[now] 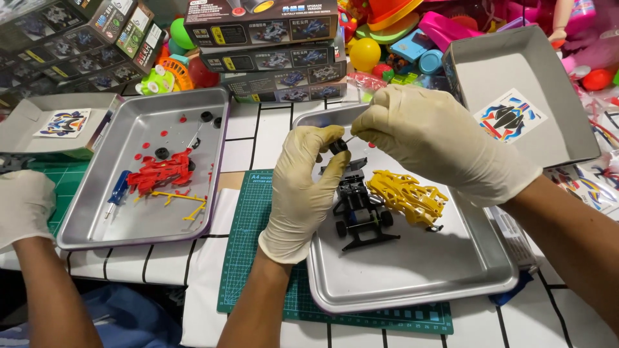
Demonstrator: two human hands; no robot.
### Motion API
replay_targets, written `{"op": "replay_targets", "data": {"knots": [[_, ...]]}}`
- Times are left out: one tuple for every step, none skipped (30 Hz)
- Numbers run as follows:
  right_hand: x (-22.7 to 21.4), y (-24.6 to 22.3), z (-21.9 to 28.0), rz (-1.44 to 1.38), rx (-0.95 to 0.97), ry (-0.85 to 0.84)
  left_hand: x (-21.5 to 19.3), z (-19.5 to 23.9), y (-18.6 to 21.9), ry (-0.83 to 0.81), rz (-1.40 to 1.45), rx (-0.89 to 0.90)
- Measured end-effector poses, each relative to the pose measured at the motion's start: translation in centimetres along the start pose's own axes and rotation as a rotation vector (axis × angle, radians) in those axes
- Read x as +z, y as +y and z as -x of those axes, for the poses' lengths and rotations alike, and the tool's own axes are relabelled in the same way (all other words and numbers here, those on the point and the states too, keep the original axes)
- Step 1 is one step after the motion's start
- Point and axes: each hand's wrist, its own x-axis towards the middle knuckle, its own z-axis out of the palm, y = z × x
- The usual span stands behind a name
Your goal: Assembling a miniature toy car by fitting gears, axles, and various plastic components onto a chassis.
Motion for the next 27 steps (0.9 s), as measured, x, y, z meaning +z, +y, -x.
{"op": "replay_targets", "data": {"knots": [[-0.5,-0.1,0.0,0.000,-0.002,0.003,-0.1,0.0,0.2,0.001,-0.002,0.002],[-0.9,-0.2,0.0,-0.079,0.015,0.019,-0.2,0.0,0.4,0.006,0.066,-0.061],[-1.3,-0.3,0.0,-0.160,0.031,0.034,-0.3,0.0,0.6,0.013,0.134,-0.126],[-1.6,-0.5,-0.2,-0.160,0.027,0.035,-0.4,0.1,0.4,0.015,0.131,-0.125],[-1.9,-0.7,-0.4,-0.261,0.028,0.071,-0.4,0.1,0.2,0.019,0.137,-0.127],[-2.2,-1.0,-0.6,-0.362,0.028,0.106,-0.4,0.1,0.0,0.022,0.143,-0.128],[-1.9,-1.0,-0.5,-0.362,0.026,0.107,-0.4,0.1,0.1,0.023,0.141,-0.128],[-1.6,-1.0,-0.4,-0.351,0.027,0.103,-0.4,0.1,0.2,0.024,0.155,-0.129],[-1.3,-1.1,-0.3,-0.338,0.027,0.099,-0.3,0.1,0.3,0.026,0.169,-0.129],[-1.3,-1.0,-0.4,-0.337,0.026,0.101,-0.4,0.1,0.2,0.027,0.167,-0.127],[-1.3,-1.0,-0.3,-0.286,0.042,0.065,-0.4,0.1,0.1,0.041,0.159,-0.104],[-1.3,-1.0,-0.3,-0.235,0.058,0.028,-0.4,0.1,0.0,0.055,0.151,-0.082],[-1.1,-1.0,-0.3,-0.234,0.058,0.029,-0.4,0.1,0.2,0.056,0.151,-0.081],[-1.0,-1.1,-0.4,-0.185,0.026,0.046,-0.5,0.0,0.3,0.049,0.131,-0.065],[-0.8,-1.1,-0.4,-0.134,-0.004,0.063,-0.4,0.0,0.5,0.042,0.112,-0.048],[-0.6,-1.1,-0.4,-0.133,-0.003,0.065,-0.3,0.0,0.3,0.041,0.112,-0.045],[-0.4,-1.1,-0.5,-0.131,-0.019,0.025,-0.2,0.2,0.2,0.034,0.110,-0.020],[-0.2,-1.2,-0.5,-0.128,-0.034,-0.015,-0.2,0.4,0.0,0.027,0.108,0.006],[-0.1,-1.3,-0.5,-0.129,-0.035,-0.016,0.0,0.5,0.0,0.028,0.108,0.005],[0.0,-1.3,-0.5,-0.148,-0.049,0.005,0.1,0.6,-0.1,0.028,0.140,-0.010],[0.1,-1.4,-0.5,-0.167,-0.063,0.027,0.1,0.6,-0.1,0.028,0.172,-0.024],[0.1,-1.4,-0.5,-0.168,-0.064,0.027,0.1,0.7,0.0,0.028,0.171,-0.024],[0.2,-1.4,-0.4,-0.172,-0.072,0.036,0.0,0.6,0.1,0.016,0.188,-0.056],[0.2,-1.4,-0.4,-0.177,-0.080,0.045,0.0,0.6,0.2,0.003,0.204,-0.089],[-0.1,-1.4,-0.4,-0.177,-0.081,0.044,0.1,0.6,0.2,0.005,0.204,-0.089],[-0.3,-1.4,-0.4,-0.199,-0.040,0.022,0.2,0.7,0.3,0.012,0.239,-0.131],[-0.6,-1.3,-0.5,-0.220,0.001,-0.001,0.3,0.7,0.2,0.020,0.274,-0.173]]}}
